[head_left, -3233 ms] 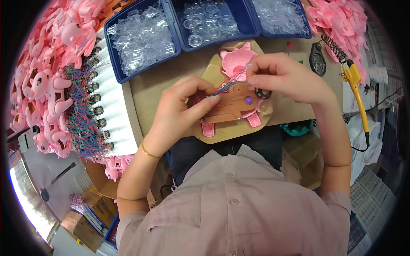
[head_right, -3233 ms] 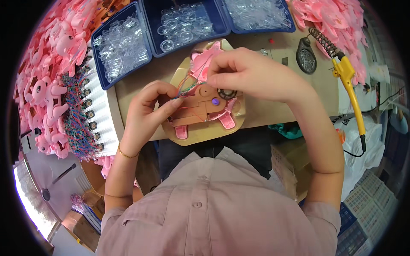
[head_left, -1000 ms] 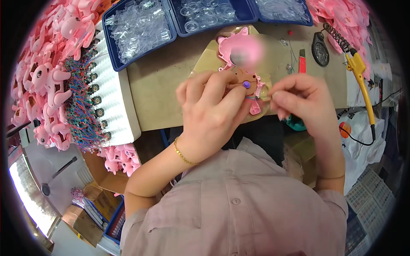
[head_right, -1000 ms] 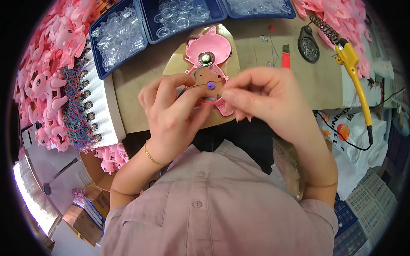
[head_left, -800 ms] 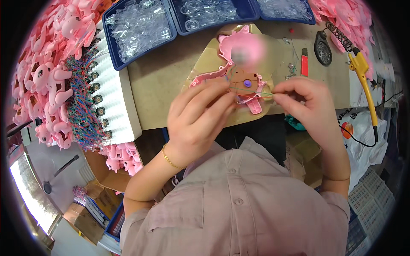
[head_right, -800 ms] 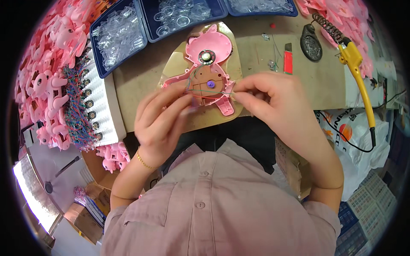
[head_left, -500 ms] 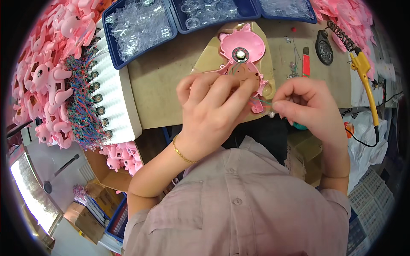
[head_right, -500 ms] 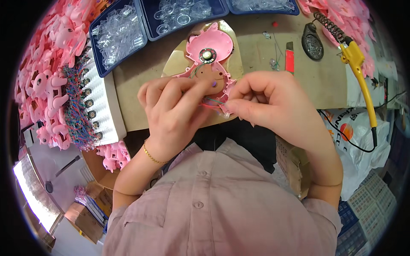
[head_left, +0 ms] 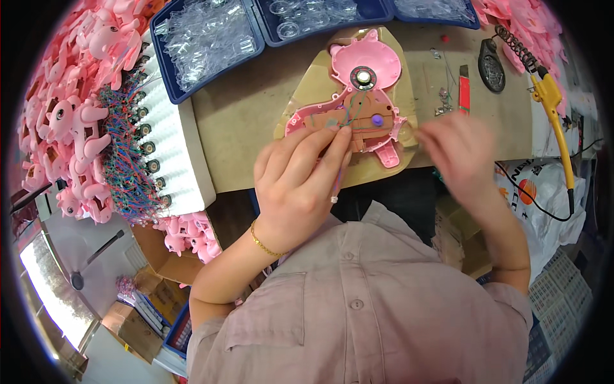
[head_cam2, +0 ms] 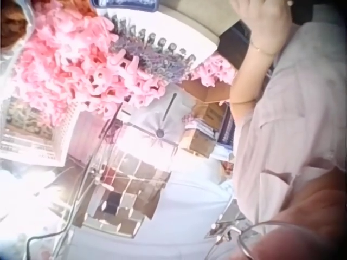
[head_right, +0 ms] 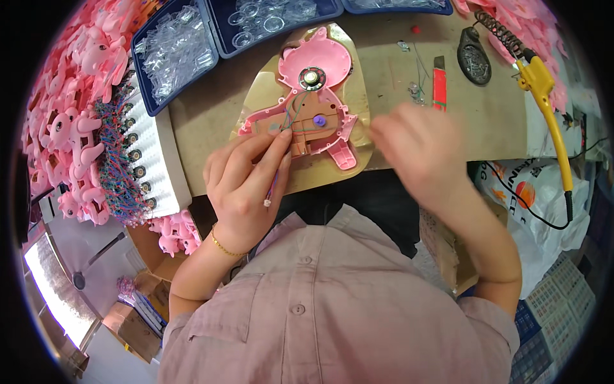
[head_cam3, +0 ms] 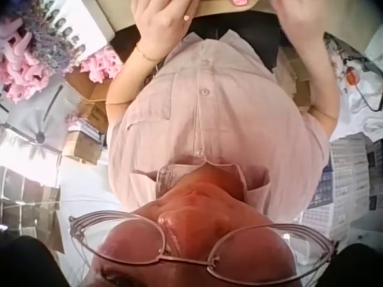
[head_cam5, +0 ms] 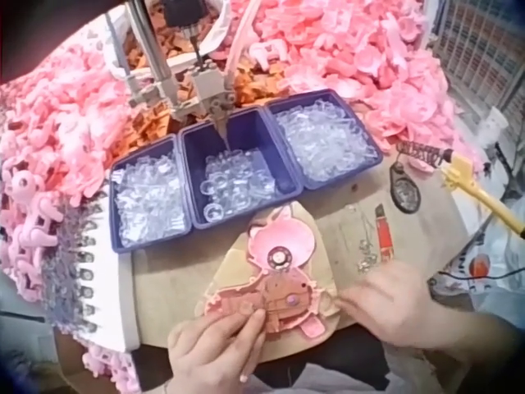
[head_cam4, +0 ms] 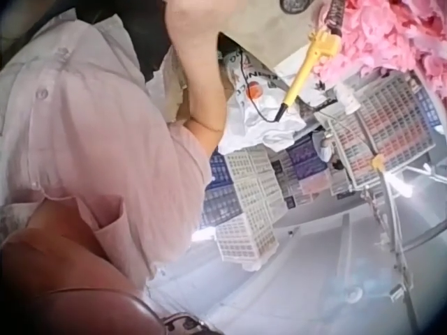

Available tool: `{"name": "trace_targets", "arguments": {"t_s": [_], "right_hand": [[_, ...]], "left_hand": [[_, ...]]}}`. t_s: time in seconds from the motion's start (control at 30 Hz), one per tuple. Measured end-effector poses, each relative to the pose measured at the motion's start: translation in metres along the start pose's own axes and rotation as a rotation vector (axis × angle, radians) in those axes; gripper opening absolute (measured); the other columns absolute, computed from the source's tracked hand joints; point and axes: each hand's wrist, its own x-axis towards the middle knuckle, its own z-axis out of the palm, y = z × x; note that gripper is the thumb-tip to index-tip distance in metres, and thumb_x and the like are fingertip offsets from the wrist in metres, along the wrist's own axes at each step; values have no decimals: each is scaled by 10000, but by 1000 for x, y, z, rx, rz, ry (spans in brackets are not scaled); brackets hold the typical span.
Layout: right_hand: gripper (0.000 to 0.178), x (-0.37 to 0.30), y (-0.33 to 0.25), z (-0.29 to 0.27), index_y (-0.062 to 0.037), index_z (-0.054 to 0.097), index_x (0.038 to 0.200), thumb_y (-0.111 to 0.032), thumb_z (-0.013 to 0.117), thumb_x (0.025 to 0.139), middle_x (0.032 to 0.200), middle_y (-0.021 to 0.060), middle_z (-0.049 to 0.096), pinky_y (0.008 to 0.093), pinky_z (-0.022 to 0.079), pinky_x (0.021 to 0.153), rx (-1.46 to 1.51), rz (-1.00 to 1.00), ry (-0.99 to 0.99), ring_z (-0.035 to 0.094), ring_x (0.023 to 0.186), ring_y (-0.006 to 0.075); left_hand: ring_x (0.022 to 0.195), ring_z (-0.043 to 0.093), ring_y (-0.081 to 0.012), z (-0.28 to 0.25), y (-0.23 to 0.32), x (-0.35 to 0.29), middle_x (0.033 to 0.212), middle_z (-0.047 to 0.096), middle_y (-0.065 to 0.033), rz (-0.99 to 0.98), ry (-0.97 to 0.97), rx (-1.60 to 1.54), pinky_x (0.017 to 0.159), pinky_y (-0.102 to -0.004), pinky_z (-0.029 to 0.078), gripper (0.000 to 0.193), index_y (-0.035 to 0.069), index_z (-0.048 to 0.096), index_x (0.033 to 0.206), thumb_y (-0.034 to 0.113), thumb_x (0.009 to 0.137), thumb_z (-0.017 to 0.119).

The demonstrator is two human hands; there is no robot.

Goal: Assembling pink plastic toy ponies by soldering internal components and joining shell pieces.

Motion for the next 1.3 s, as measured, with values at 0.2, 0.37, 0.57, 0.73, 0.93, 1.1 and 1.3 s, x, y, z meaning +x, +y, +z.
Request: {"name": "trace_targets", "arguments": {"t_s": [0.2, 0.37, 0.57, 0.73, 0.93, 1.1, 1.3], "right_hand": [[239, -39, -37, 11, -44, 629, 899, -60, 768, 705, 757, 81, 587, 347, 418, 570, -28, -1, 48, 567, 662, 246], [70, -13, -33, -10, -11, 639, 889, -28, 651, 822, 828, 57, 643, 259, 448, 637, 556, 684, -75, 593, 754, 120], [100, 27, -16, 5, -4, 640, 924, -21, 642, 826, 866, 80, 645, 274, 480, 674, 229, 115, -26, 617, 782, 190], [144, 24, -10, -2, -12, 658, 969, -1, 632, 828, 908, 84, 658, 284, 493, 689, 375, 180, -99, 627, 811, 214], [132, 27, -20, 3, -19, 677, 921, -21, 681, 790, 911, 77, 653, 292, 483, 696, 360, 333, -75, 620, 827, 217], [170, 15, -19, 9, -41, 674, 865, -20, 721, 704, 885, 58, 619, 336, 427, 741, 130, 115, 12, 575, 840, 236], [130, 35, -14, -7, -51, 627, 849, -62, 690, 736, 801, 77, 568, 367, 431, 712, 6, 25, -209, 551, 800, 285]], "left_hand": [[928, 573, -138, -3, 3, 10, 1024, 629, 28, 92, -30, 12, 775, -286, 410, 287, 127, 698, 994, 158, 708, 704], [939, 560, -133, -5, -2, 15, 1047, 619, 17, 277, -112, 43, 779, -280, 413, 302, 111, 684, 979, 147, 681, 653], [968, 542, -130, -5, 9, 15, 1047, 593, -1, 303, -127, 141, 786, -279, 413, 287, 78, 673, 933, 138, 656, 627], [970, 524, -141, -3, 10, 18, 1011, 559, -16, 322, -186, 92, 795, -287, 415, 251, 62, 649, 877, 131, 638, 612], [967, 516, -153, 2, 9, 12, 994, 541, -24, 269, -129, 102, 795, -293, 414, 226, 62, 634, 845, 130, 631, 606], [968, 512, -159, 2, 11, 11, 989, 536, -29, 265, -131, 80, 808, -300, 413, 215, 64, 628, 826, 132, 624, 601], [967, 510, -167, 7, 14, 12, 991, 534, -27, 263, -133, 73, 801, -303, 411, 210, 58, 626, 821, 129, 626, 597]]}}
